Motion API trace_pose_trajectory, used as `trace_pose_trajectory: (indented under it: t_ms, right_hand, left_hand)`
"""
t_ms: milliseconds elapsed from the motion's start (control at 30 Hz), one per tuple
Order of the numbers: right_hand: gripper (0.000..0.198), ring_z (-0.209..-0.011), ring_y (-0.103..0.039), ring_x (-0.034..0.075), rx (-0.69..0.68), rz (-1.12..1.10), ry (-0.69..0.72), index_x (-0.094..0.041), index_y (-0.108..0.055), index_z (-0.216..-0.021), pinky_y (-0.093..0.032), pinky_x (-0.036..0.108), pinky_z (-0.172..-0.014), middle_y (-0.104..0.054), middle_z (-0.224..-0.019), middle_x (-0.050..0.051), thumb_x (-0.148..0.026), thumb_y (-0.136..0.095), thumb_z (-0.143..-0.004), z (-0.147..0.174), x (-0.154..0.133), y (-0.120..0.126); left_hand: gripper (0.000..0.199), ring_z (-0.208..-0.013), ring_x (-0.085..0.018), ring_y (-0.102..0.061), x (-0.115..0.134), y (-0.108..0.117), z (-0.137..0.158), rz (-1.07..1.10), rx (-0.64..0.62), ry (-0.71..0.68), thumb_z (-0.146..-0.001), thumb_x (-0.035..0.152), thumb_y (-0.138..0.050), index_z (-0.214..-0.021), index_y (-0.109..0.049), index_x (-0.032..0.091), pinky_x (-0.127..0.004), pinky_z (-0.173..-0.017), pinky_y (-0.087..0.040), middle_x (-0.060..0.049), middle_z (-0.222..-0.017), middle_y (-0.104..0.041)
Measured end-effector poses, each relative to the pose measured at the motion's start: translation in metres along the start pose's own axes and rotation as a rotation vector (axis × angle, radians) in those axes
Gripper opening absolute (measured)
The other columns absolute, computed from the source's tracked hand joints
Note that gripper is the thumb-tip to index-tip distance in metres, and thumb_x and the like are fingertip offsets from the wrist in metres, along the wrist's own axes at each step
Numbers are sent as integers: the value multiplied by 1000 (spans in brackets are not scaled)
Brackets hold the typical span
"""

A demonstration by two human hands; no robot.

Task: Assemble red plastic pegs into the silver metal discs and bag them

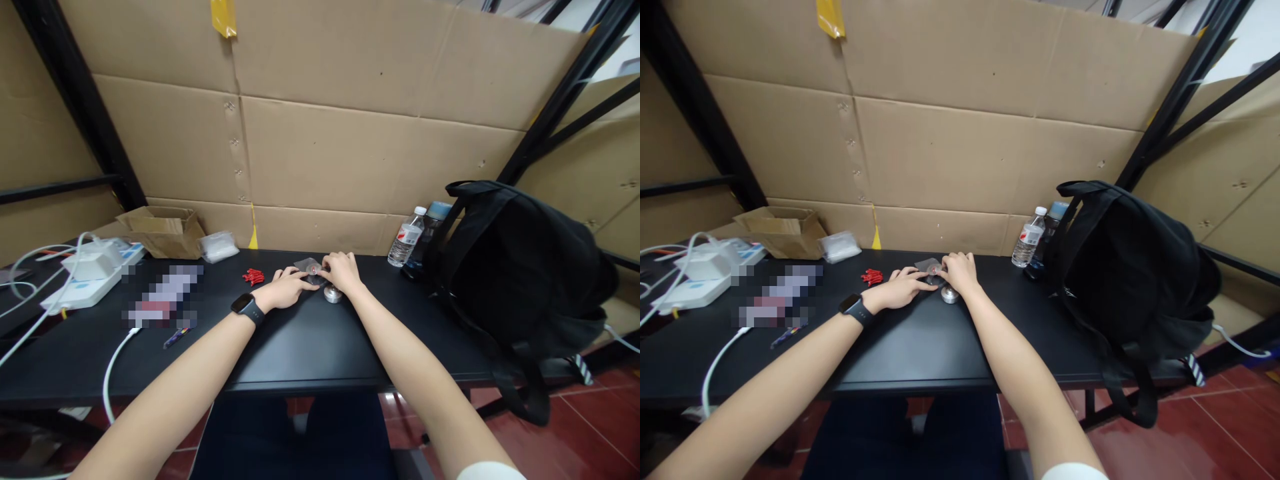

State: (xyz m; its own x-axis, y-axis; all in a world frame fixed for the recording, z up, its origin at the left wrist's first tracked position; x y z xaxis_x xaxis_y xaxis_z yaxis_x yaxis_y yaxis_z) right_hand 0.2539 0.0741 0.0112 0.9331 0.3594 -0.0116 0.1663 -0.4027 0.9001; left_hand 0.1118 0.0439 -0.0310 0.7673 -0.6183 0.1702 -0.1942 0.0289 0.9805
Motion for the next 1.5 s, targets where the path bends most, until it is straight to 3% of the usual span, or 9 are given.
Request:
trace_pose_trajectory:
  t_ms: [333, 500, 567, 667, 833, 1100, 1333, 1400, 1500]
  right_hand:
    - [17, -99, -57, 25, 9, -80, 76, -22, -70, -87, -28, 38, -86, -70, -99, 6, -38, -70, -91, 2, -26, 4]
    - [19, -102, -60, 22, -47, -354, 135, -24, -71, -95, -30, 34, -86, -69, -106, 4, -42, -66, -94, 9, -27, 9]
    - [13, -102, -61, 20, -60, -436, 156, -25, -71, -101, -31, 33, -86, -69, -108, 3, -32, -61, -97, 13, -23, 13]
    - [18, -104, -61, 21, -75, -434, 131, -25, -71, -102, -33, 33, -86, -69, -110, 3, -16, -62, -90, 17, -15, 15]
    - [22, -105, -60, 24, -143, -408, 133, -26, -74, -99, -31, 35, -88, -69, -113, 3, -18, -69, -79, 21, -21, 11]
    - [48, -111, -56, 26, -150, -384, 211, -31, -63, -119, -27, 35, -87, -70, -120, 4, -32, -79, -74, 28, -38, 12]
    - [15, -93, -64, 18, -25, -382, 159, -26, -62, -105, -24, 34, -88, -78, -93, -1, -19, -63, -93, 21, -36, 11]
    - [20, -94, -64, 19, -4, -413, 126, -27, -62, -108, -25, 34, -87, -78, -95, -1, -19, -65, -90, 21, -32, 13]
    - [43, -99, -62, 21, -7, -447, 127, -29, -60, -119, -25, 33, -88, -76, -105, 0, -22, -77, -80, 23, -31, 16]
  left_hand:
    - [61, -146, -34, -30, -7, 16, 14, 32, -136, -8, -87, 8, -44, -115, -74, 52, -61, -115, -23, 12, -157, -47]
    - [50, -140, -30, -36, -18, 32, 13, 40, 47, -46, -76, 3, -47, -103, -75, 35, -53, -111, -30, 3, -144, -58]
    - [44, -134, -30, -41, -23, 35, 11, 46, 129, -27, -75, 9, -56, -110, -68, 31, -49, -107, -35, -2, -135, -62]
    - [38, -128, -31, -44, -27, 35, 9, 33, 193, 18, -76, 21, -67, -113, -62, 29, -47, -104, -36, -5, -128, -64]
    - [11, -123, -30, -49, -25, 39, 8, 41, 242, 22, -88, 33, -63, -95, -69, 27, -46, -102, -34, -5, -118, -69]
    - [15, -110, -25, -61, -29, 51, 11, 107, 301, 90, -90, 34, -58, -93, -71, 28, -41, -98, -35, -1, -101, -75]
    - [18, -107, -26, -66, -36, 54, 12, 110, 303, 189, -91, 34, -56, -97, -71, 27, -41, -96, -36, -3, -103, -77]
    - [18, -105, -26, -68, -39, 55, 13, 129, 308, 215, -90, 34, -56, -96, -72, 27, -40, -95, -37, -2, -103, -78]
    - [18, -103, -25, -70, -40, 57, 13, 190, 312, 232, -90, 34, -56, -97, -72, 28, -40, -95, -38, -1, -104, -78]
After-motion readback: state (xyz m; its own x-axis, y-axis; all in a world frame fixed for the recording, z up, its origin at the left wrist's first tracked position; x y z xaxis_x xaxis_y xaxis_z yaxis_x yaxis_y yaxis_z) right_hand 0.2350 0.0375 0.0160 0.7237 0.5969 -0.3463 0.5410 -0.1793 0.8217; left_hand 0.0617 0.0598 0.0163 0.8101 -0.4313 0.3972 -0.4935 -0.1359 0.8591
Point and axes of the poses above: each hand's wrist, its own z-axis away from the middle knuckle, its own y-axis out of the back of the hand, x = y × z, the point moved 8 cm from there along -z, towards the middle knuckle
